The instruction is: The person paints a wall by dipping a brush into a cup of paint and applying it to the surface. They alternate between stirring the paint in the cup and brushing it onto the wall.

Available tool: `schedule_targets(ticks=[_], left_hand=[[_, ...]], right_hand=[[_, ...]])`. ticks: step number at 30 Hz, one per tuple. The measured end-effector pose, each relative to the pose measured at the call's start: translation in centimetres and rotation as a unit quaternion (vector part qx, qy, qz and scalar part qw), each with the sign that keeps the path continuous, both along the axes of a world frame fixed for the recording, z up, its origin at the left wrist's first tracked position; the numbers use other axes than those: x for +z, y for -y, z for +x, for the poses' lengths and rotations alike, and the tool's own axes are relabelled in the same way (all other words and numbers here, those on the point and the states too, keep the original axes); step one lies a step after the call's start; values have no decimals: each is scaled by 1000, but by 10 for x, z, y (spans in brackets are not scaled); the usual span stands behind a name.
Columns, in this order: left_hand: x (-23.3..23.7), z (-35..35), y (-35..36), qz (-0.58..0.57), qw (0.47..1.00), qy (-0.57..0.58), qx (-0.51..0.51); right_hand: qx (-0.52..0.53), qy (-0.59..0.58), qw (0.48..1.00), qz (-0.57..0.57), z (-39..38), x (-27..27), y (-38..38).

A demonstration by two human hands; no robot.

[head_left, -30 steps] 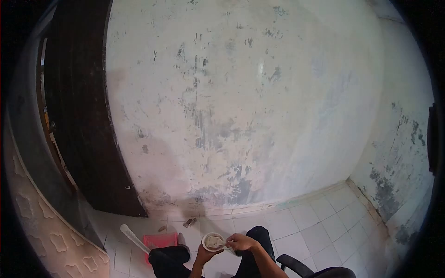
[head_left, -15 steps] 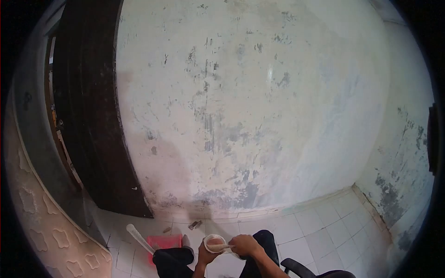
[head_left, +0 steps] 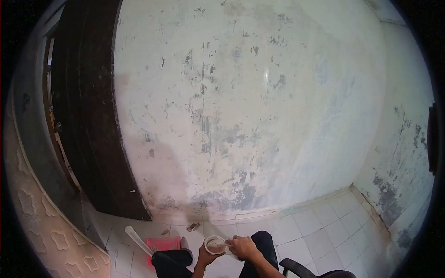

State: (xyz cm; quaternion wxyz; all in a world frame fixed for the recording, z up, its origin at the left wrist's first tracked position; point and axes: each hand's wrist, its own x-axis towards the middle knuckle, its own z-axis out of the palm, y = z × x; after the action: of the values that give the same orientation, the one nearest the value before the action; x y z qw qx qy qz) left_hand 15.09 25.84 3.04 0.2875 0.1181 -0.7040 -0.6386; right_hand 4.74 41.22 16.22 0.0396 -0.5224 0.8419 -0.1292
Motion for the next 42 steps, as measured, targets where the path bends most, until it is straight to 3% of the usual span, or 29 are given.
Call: schedule_targets(ticks=[3, 14, 20, 23, 27, 29, 31, 34, 36, 38, 42], left_hand=[[-1, -2, 0, -15, 1000, 3, 3], [1, 1, 5, -26, 999, 32, 3], [13, 2, 8, -45, 998, 19, 28], [43, 3, 11, -92, 993, 59, 33], [44, -14, 19, -43, 997, 30, 55], [48, -28, 28, -43, 997, 35, 57], [66, -44, 38, -41, 997, 36, 52], [93, -70, 57, -51, 998, 15, 16], [118, -85, 69, -137, 990, 29, 10], [129, -104, 81, -135, 991, 3, 10], [128, -142, 100, -131, 991, -25, -3]], right_hand=[[-7, 23, 998, -64, -4, -13, -2], [-16, 32, 996, -79, -9, -29, 1], [-30, 109, 993, -21, -17, -4, -3], [-3, 161, 986, -36, -35, -1, -4], [-8, 256, 967, -2, -66, 22, -1], [-26, 338, 940, -40, -84, 26, 3], [11, 346, 935, -82, -98, 38, 6], [-70, 479, 866, -124, -109, 64, 13], [-83, 505, 851, -120, -128, 73, 21], [-92, 552, 821, -117, -150, 64, 22], [-100, 534, 830, -130, -173, 86, 29]])
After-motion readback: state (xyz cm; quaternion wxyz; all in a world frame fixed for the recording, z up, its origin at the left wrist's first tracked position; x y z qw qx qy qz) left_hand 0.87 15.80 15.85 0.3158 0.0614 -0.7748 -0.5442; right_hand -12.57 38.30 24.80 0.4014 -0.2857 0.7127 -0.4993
